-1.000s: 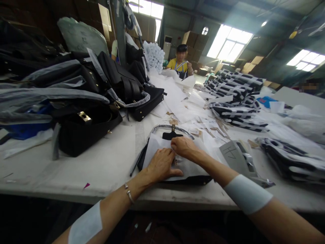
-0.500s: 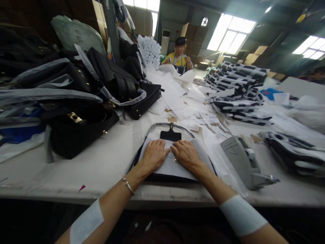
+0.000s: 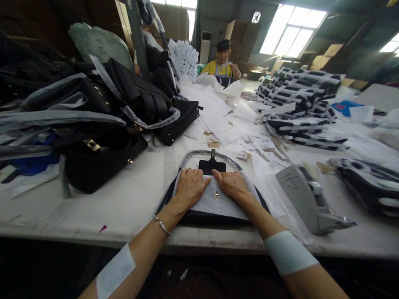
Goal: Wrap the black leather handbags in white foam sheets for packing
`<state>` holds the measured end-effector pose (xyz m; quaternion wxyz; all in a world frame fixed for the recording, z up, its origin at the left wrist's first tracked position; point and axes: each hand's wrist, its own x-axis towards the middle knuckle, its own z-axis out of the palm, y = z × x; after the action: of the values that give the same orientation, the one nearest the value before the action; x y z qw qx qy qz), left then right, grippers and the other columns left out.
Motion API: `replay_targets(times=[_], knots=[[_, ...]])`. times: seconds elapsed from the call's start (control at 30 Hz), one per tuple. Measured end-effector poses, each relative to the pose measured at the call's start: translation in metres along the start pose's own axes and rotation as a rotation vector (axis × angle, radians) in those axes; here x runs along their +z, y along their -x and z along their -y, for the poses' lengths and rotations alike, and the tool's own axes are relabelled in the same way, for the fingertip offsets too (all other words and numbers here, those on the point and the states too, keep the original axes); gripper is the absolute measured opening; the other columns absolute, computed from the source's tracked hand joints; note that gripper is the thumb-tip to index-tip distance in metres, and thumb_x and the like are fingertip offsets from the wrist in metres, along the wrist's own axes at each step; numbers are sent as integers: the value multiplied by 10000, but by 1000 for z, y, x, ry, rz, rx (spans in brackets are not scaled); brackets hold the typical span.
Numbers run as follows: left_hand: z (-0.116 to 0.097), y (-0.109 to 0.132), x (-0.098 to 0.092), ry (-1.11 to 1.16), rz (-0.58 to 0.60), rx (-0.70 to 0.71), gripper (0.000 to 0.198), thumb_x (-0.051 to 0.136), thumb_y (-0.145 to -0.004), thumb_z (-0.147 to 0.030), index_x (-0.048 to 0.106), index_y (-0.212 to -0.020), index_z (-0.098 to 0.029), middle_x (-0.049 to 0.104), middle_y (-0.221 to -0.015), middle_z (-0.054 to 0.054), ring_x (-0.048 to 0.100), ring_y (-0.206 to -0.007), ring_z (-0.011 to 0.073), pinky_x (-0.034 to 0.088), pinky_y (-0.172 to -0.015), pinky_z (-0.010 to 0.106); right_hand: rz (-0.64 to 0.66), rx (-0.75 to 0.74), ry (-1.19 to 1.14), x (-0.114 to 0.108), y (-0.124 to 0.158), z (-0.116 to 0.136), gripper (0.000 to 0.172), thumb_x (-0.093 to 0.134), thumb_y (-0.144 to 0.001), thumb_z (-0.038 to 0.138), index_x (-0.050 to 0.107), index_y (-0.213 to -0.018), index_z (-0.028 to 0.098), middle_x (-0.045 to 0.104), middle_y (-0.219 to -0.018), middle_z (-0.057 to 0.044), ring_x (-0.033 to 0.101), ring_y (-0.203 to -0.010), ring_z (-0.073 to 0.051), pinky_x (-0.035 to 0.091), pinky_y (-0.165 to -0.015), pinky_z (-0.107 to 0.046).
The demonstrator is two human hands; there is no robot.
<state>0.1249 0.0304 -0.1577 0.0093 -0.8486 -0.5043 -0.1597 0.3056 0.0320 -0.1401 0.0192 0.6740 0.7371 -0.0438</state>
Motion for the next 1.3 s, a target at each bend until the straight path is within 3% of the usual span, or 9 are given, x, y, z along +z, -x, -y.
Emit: replay_targets(times=[0.13,0.23,0.37,0.57,0.7,0.83,0.97,1.1,1.3], knots=[[-1,5,-1,10,2,4,464,478,-943,-590,621,-968,-150,669,-950,120,582,-985,290,374,-967,453,-71,76,11,9,-2,0,521,329,-1030,476,720,-902,156,744,-927,-156,693,-914,-266,425,-885,-386],[0,11,-2,53,23,46,564,554,-861,-678,618,-1045,-149,665,-1027,119,572,-1049,300,284,-1099,488,-257,125,-80,18,-2,-2,416,486,-966,483,638,-1130,133,688,-1133,-171,628,-1084,-293,437,-931,-389],[2,16,-3,93,62,72,660,567,-826,-717,601,-1138,-137,653,-1080,130,564,-1099,309,215,-1159,503,-373,101,-312,25,-6,-10,704,605,-876,446,371,-1457,126,456,-1482,-191,444,-1349,-317,373,-1076,-442],[2,14,-5,112,60,60,658,580,-817,-715,603,-1108,-125,656,-1055,138,579,-1095,313,233,-1159,507,-280,124,-757,13,-4,-19,807,682,-798,410,337,-1492,183,680,-1124,-77,648,-999,-226,488,-919,-358],[1,14,-5,151,37,25,625,643,-790,-662,579,-1092,-119,661,-1050,143,596,-1087,310,242,-1169,485,-367,-20,-707,10,3,-15,543,673,-833,417,577,-1338,241,674,-916,-24,626,-838,-205,498,-845,-348],[1,14,-4,173,20,-17,442,633,-825,-478,569,-1069,-115,671,-1024,145,611,-1073,297,227,-1188,455,-471,-187,-529,9,15,-8,195,642,-882,343,743,-1031,267,684,-932,-53,624,-952,-233,432,-1014,-435],[1,14,-6,169,37,-15,395,608,-828,-409,569,-1078,-105,671,-1046,152,605,-1080,300,244,-1181,464,-508,-386,-561,6,24,-1,277,590,-919,289,680,-1178,254,647,-1265,-93,578,-1190,-255,399,-1099,-475],[0,15,-6,153,43,15,395,602,-827,-427,578,-1067,-115,667,-1035,141,611,-1056,297,269,-1164,475,-538,-640,-651,0,25,2,291,604,-928,229,667,-1208,273,717,-1082,-66,657,-1022,-219,545,-918,-390],[3,12,-1,222,-11,-57,299,629,-782,-396,581,-946,-151,674,-980,122,615,-1033,279,280,-1176,441,-407,-702,-581,-14,42,-13,240,591,-931,138,716,-1092,263,738,-1057,-50,690,-1005,-195,573,-909,-362]])
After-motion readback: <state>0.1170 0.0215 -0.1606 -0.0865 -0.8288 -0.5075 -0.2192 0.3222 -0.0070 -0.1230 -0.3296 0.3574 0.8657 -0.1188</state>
